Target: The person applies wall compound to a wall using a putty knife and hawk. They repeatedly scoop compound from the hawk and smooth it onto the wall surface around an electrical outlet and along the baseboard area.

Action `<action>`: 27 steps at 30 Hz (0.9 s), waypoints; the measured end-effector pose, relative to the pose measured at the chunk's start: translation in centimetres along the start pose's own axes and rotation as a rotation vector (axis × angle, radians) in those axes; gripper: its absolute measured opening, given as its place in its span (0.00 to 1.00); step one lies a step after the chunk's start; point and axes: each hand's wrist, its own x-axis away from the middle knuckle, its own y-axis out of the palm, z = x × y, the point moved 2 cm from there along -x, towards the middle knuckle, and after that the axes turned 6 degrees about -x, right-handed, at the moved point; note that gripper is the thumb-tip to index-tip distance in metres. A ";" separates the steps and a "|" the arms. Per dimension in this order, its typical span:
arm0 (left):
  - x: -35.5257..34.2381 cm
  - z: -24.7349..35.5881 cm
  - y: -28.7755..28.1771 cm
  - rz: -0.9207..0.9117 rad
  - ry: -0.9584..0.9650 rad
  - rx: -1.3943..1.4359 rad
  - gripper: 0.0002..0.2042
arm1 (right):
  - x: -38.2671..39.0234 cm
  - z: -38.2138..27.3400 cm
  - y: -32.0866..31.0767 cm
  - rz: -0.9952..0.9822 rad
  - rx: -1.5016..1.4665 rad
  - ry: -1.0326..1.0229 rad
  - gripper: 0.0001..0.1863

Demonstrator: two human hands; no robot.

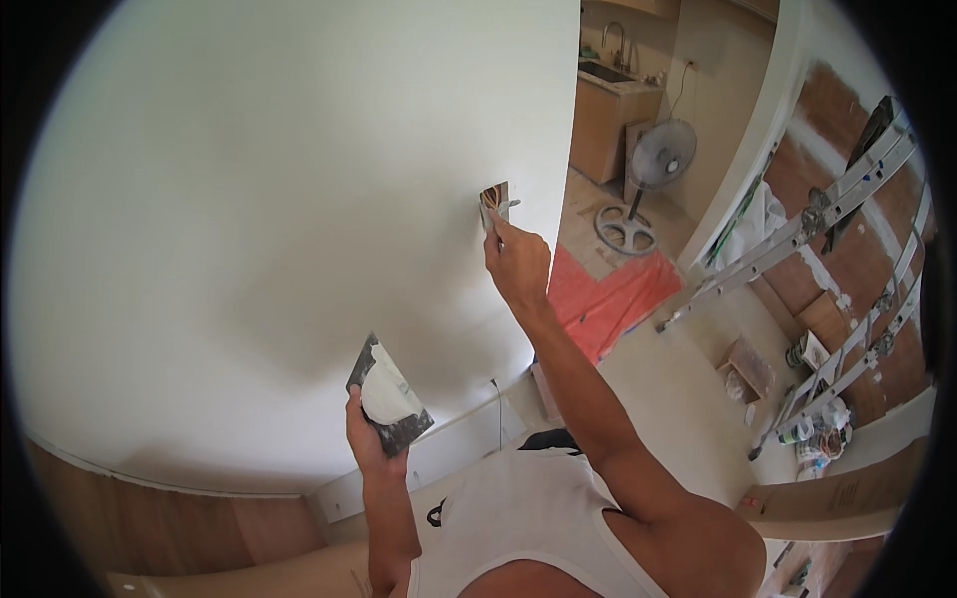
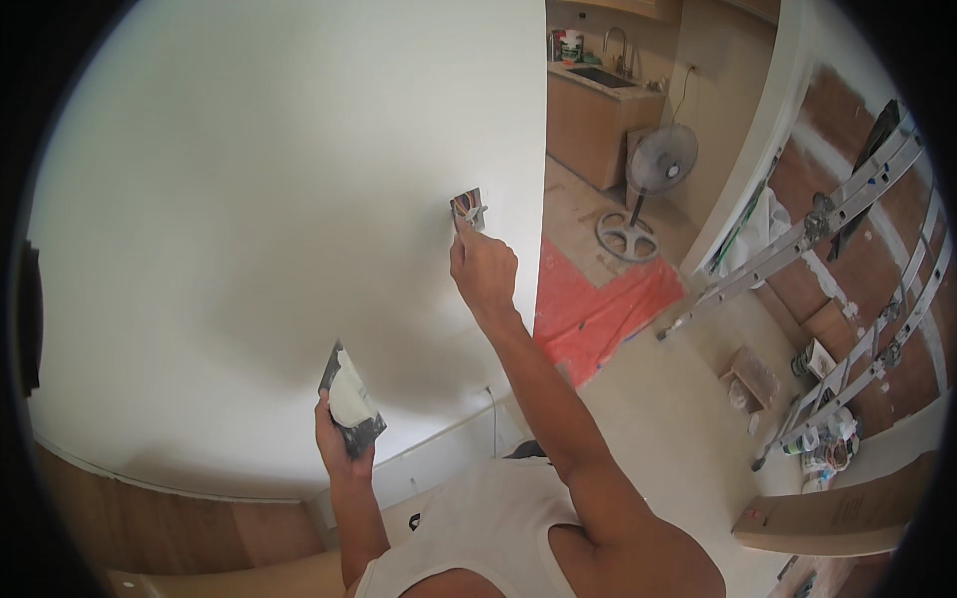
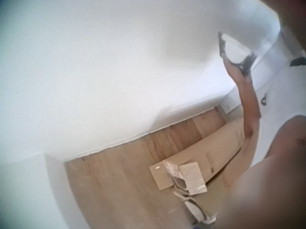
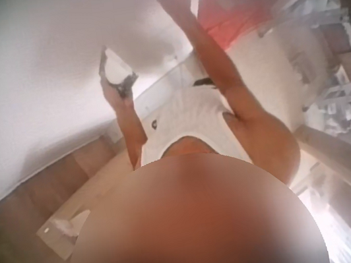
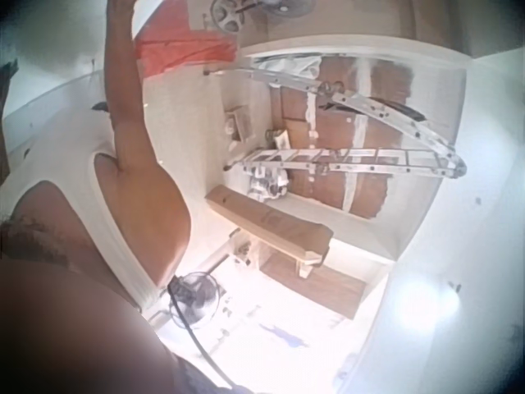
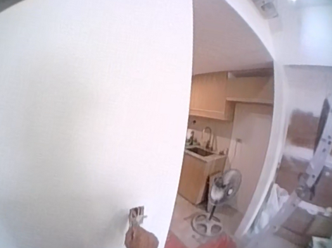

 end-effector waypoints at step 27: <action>-3.0 -4.4 -2.7 0.058 -0.082 0.189 0.18 | 13.5 -4.0 -3.3 -0.612 -1.732 1.615 0.17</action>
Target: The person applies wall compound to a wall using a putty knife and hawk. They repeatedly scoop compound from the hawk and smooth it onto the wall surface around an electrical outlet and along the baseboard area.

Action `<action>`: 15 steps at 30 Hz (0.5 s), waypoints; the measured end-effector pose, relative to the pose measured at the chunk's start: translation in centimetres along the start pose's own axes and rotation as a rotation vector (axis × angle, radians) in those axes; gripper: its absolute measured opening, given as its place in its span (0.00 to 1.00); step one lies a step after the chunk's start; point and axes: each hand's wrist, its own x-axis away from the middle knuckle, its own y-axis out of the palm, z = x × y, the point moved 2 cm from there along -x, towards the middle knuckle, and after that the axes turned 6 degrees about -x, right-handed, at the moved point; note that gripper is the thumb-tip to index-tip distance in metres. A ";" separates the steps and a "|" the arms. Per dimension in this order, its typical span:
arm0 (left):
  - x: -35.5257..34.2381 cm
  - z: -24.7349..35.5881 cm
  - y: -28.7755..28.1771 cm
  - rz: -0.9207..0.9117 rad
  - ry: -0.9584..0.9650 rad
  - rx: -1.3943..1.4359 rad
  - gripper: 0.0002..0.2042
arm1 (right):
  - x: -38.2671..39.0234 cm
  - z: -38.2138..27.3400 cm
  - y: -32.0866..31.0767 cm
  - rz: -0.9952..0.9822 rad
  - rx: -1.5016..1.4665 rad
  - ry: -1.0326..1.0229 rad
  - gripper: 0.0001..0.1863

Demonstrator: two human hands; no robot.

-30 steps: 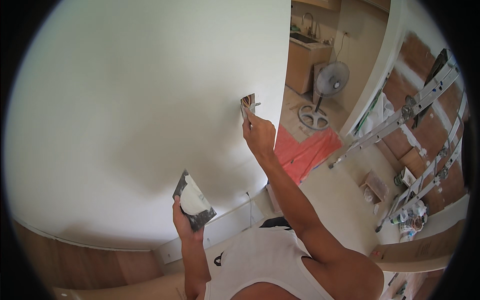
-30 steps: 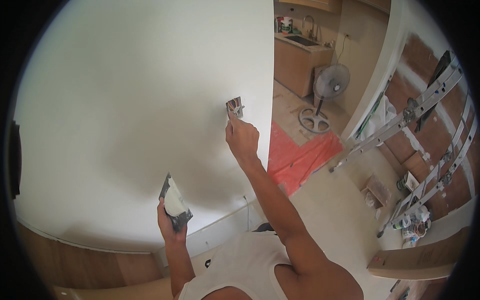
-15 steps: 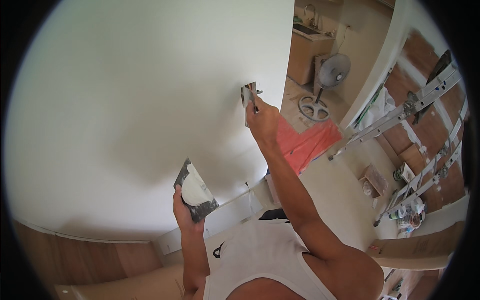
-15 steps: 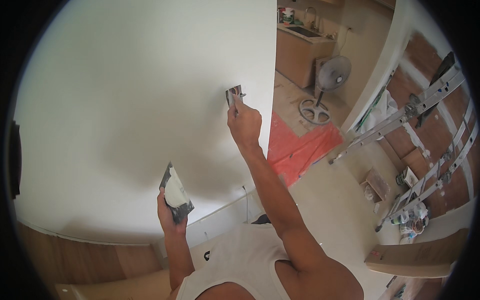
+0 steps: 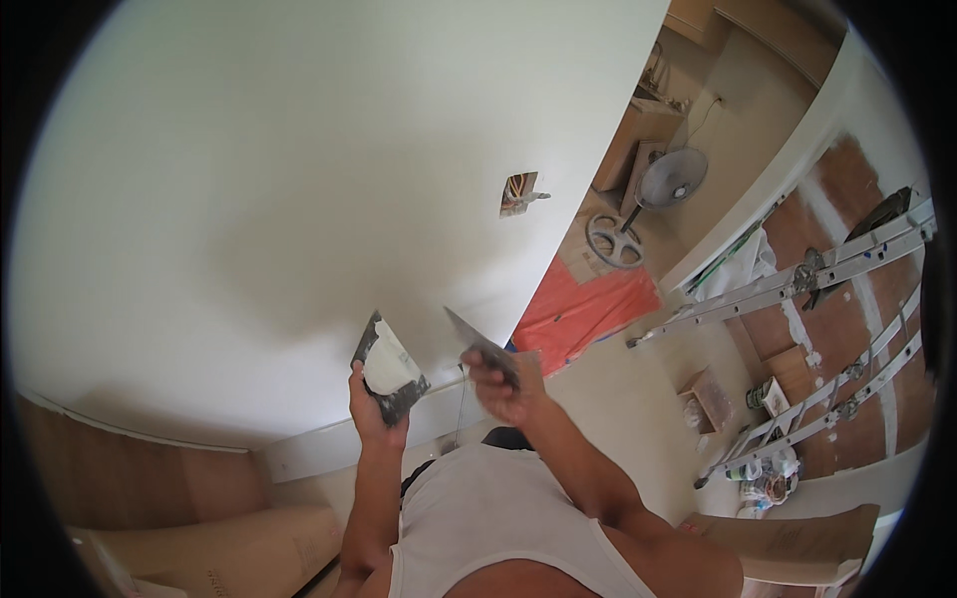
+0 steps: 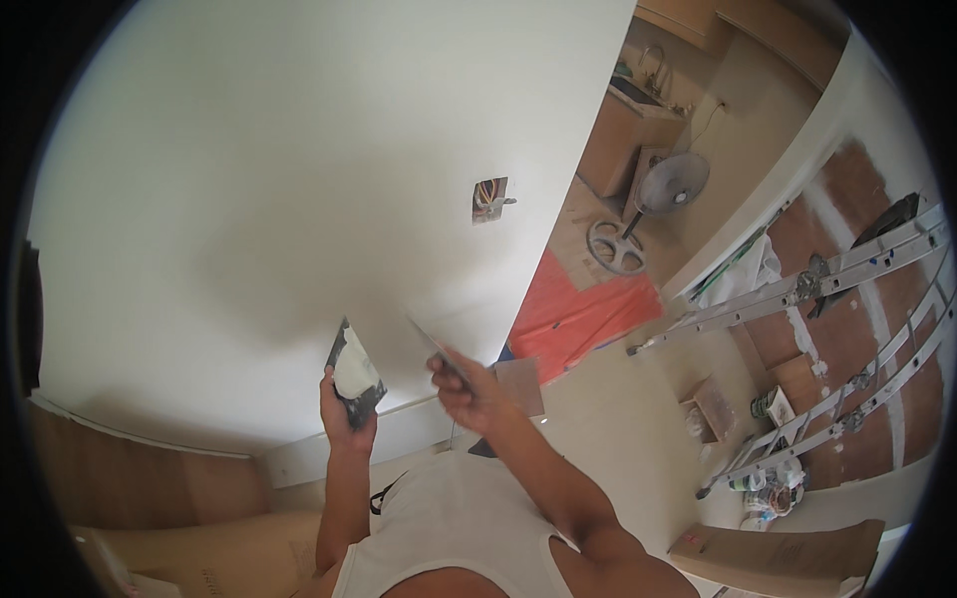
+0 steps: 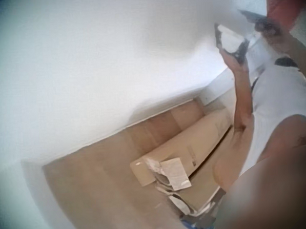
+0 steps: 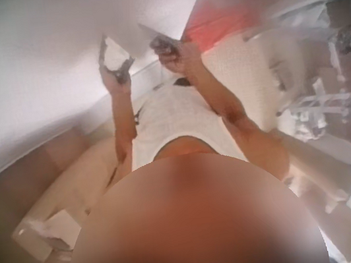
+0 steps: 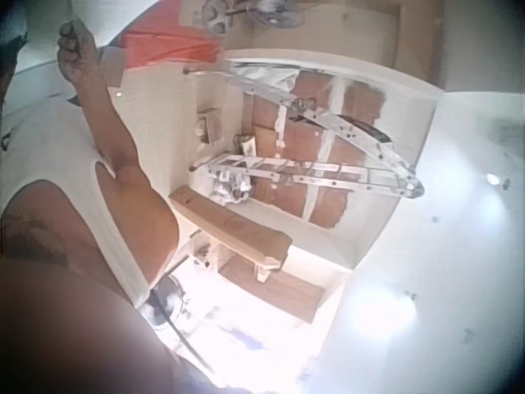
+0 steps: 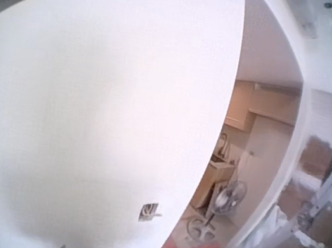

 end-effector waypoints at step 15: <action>1.0 0.7 -2.9 -0.004 0.116 -0.133 0.26 | 1.4 -3.3 -2.6 0.172 0.343 -0.233 0.20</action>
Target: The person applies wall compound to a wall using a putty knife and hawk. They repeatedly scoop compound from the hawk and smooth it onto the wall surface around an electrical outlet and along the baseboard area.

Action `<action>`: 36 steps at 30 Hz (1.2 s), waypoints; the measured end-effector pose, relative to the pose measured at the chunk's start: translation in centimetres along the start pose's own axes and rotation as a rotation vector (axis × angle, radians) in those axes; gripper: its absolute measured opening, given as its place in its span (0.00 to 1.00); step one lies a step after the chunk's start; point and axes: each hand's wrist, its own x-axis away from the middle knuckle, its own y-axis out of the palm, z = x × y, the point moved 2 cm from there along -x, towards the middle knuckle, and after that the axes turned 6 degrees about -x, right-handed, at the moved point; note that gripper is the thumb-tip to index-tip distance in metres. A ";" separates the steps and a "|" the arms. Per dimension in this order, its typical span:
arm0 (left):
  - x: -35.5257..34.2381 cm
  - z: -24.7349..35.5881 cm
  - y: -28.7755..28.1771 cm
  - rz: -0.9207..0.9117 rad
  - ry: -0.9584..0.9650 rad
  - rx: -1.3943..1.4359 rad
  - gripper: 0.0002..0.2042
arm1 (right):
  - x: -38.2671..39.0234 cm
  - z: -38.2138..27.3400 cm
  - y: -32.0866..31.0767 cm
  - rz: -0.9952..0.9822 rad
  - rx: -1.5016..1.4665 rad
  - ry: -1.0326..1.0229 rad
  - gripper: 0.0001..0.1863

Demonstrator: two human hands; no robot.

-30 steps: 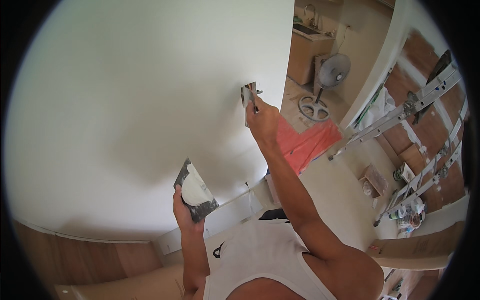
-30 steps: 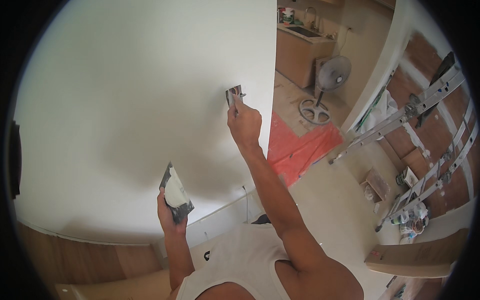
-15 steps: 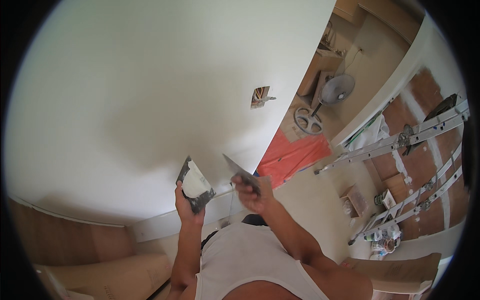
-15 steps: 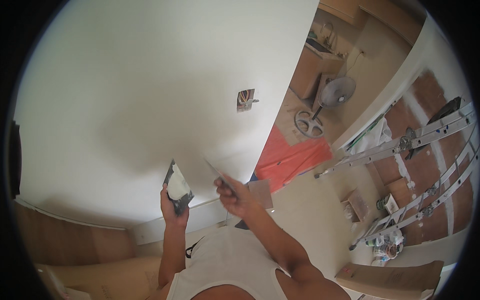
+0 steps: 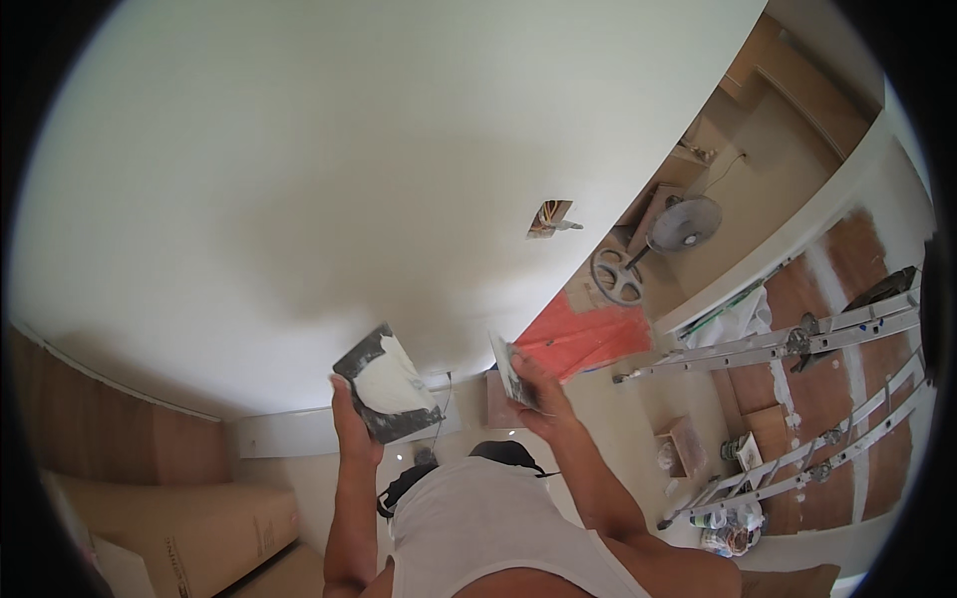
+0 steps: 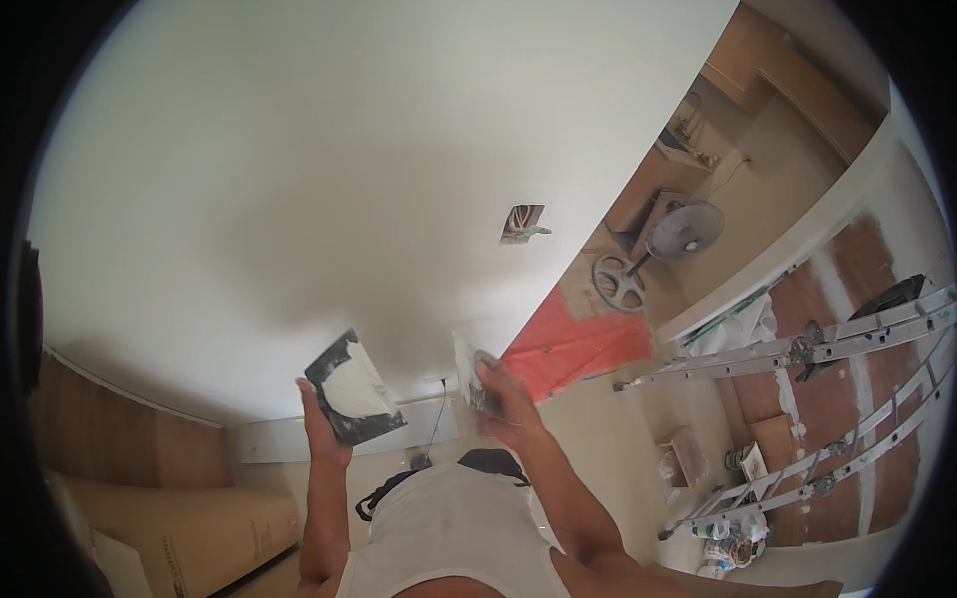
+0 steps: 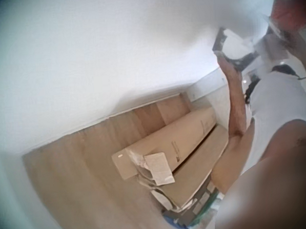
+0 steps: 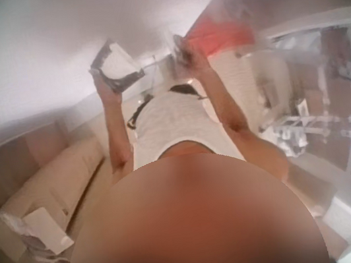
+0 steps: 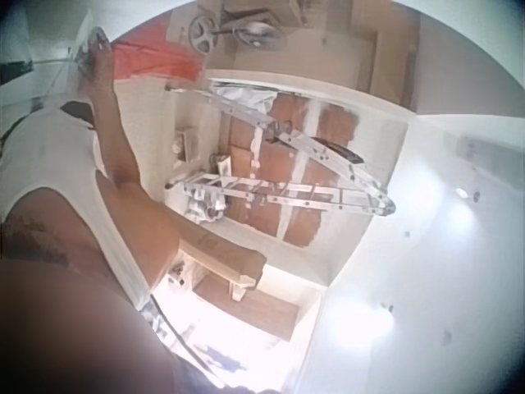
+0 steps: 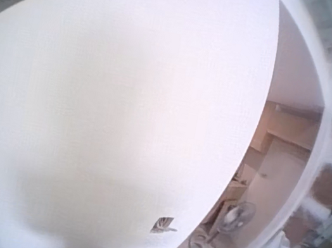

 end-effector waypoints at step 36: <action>16.6 -23.9 15.7 0.194 0.184 0.160 0.30 | 1.1 -15.1 -23.4 -0.089 -0.043 0.189 0.24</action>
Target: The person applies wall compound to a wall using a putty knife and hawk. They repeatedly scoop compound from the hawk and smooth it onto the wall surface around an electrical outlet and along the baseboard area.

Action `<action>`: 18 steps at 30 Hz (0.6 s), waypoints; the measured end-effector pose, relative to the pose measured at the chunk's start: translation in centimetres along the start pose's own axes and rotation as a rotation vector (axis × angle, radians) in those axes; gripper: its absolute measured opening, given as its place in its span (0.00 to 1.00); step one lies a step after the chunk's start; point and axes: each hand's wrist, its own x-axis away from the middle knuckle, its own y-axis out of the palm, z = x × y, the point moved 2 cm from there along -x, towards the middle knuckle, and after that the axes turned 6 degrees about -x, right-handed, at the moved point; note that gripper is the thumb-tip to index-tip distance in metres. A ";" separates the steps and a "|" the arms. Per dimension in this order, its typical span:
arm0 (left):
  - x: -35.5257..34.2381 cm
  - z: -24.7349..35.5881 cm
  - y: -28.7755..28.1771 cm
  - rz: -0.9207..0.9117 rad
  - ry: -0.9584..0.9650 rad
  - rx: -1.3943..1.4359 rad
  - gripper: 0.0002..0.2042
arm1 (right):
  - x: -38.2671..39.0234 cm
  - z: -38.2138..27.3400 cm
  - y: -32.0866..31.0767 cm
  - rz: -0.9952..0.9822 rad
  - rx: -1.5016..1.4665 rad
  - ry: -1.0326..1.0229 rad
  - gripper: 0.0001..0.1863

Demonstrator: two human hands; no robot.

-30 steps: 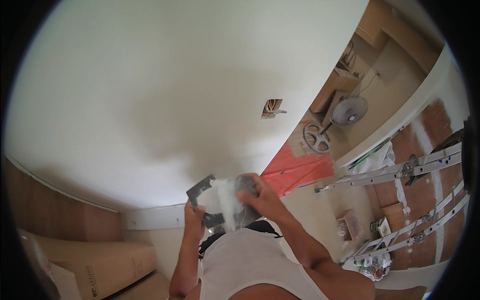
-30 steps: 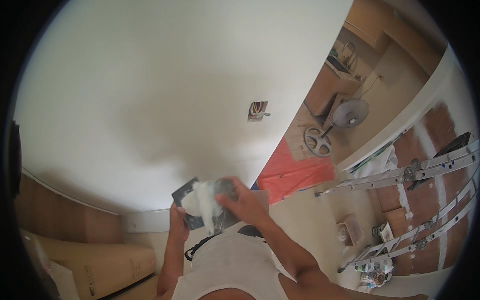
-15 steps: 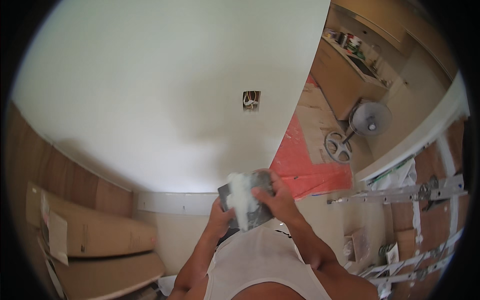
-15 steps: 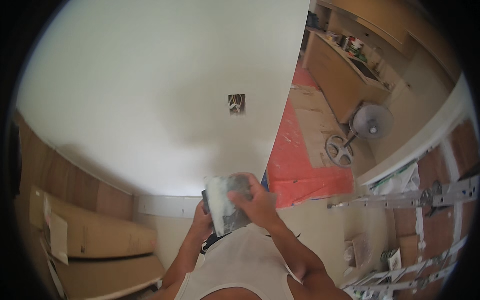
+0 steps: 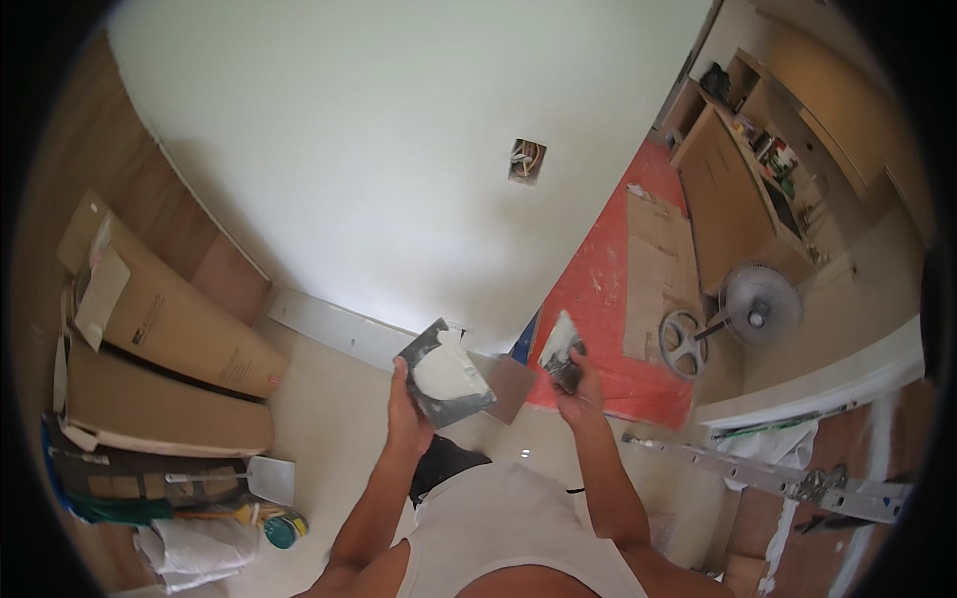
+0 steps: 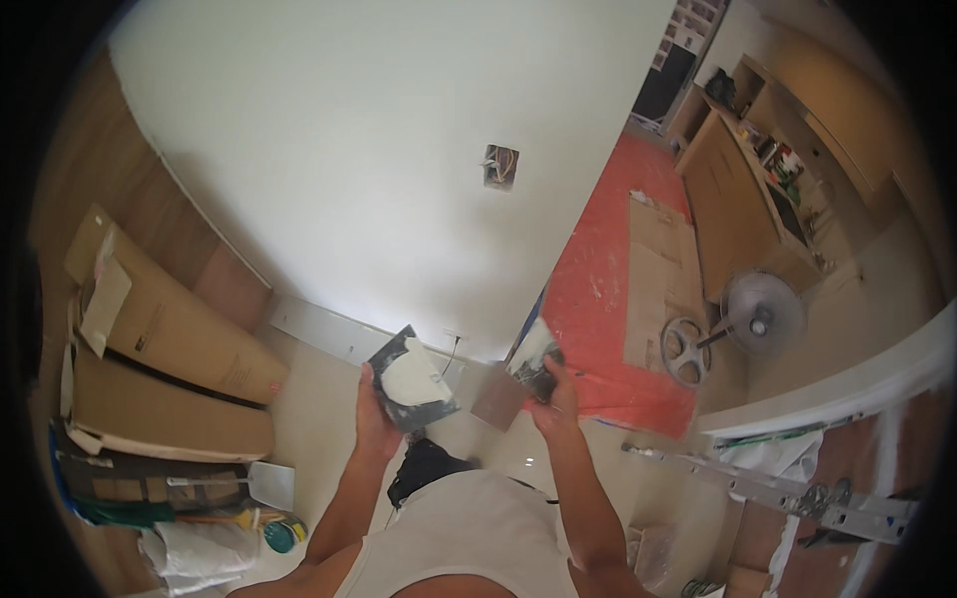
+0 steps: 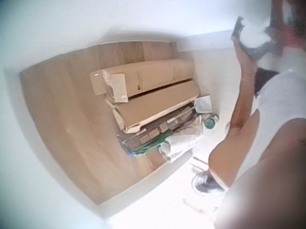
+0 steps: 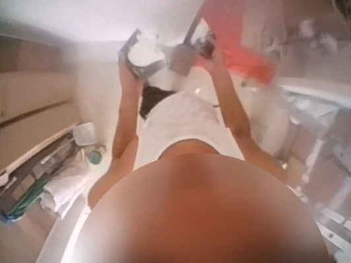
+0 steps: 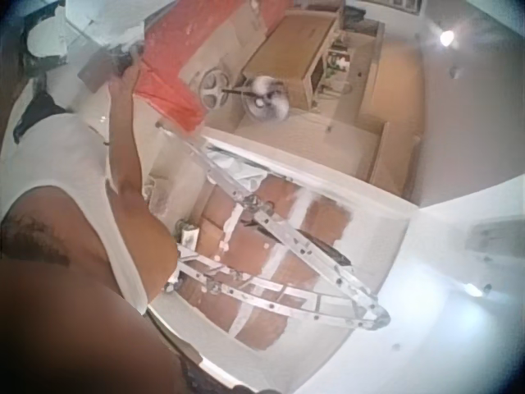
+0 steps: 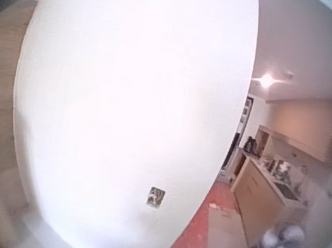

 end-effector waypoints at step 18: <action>9.2 -1.4 -9.6 0.404 0.166 0.083 0.26 | -14.3 -3.7 9.5 -0.385 1.857 -1.846 0.25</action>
